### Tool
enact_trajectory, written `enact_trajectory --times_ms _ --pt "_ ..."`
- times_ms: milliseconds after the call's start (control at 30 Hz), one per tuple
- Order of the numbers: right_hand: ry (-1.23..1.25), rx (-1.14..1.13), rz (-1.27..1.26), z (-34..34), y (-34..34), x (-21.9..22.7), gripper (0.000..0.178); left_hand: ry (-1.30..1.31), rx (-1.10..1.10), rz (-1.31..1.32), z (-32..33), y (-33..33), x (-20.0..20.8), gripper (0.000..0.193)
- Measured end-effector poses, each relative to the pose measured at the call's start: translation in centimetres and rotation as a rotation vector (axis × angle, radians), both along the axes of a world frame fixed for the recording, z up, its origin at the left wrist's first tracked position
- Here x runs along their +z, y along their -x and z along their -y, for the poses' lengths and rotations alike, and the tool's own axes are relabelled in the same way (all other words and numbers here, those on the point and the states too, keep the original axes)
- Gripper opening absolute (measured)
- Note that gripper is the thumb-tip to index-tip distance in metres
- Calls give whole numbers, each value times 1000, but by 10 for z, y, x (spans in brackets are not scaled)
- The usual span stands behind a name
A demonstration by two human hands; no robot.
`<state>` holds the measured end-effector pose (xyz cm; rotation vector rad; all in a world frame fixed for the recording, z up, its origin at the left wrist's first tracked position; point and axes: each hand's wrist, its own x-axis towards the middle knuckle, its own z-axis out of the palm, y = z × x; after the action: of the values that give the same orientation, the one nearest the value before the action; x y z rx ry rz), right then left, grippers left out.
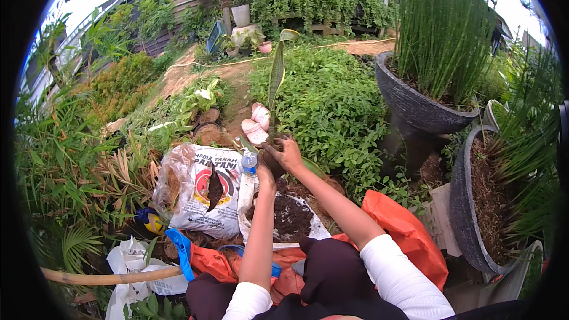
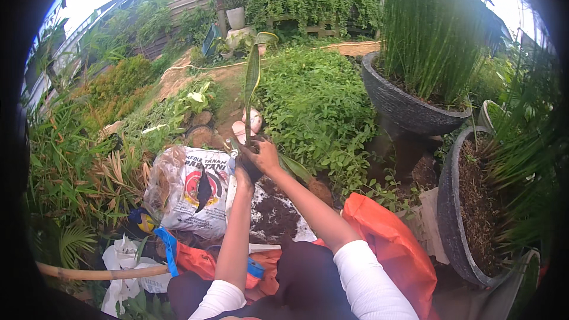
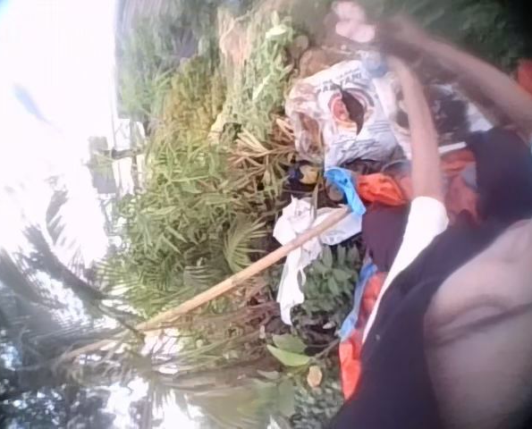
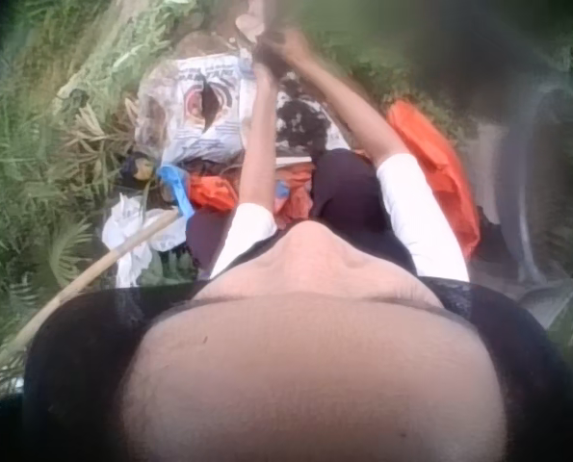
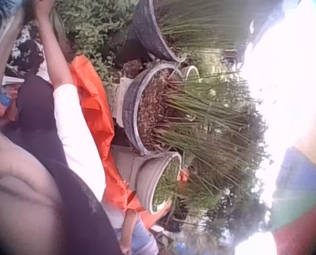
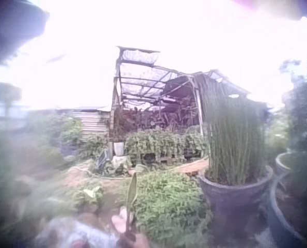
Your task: The person sits on the ground and uses their hands to pack soil around the base of a plant cutting. They repeatedly add soil, press it firmly, and adjust the cutting to secure it in place.
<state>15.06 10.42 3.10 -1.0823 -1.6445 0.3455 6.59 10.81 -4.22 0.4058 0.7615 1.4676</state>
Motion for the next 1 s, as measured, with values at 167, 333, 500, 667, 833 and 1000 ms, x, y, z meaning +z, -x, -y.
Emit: enact_trajectory --times_ms 167,333,500,667,833,1000 --pt "568 335 -386 -6 25 -94 22 123 -34 129 5 19 -75 44" --pt "674 235 -577 -5 40 -191 20 311 -3 -6 22 33 -136 45" --pt "780 -20 -545 7 46 -266 22 543 -47 52 38 43 -192 45" --pt "901 70 -695 25 52 -304 25 622 -93 -274 60 56 -232 53" --pt "907 45 -710 22 60 -341 30 518 -85 -23 64 57 -248 52" --pt "1073 -132 -482 18 67 -386 62 511 -60 -380 71 69 -248 40"
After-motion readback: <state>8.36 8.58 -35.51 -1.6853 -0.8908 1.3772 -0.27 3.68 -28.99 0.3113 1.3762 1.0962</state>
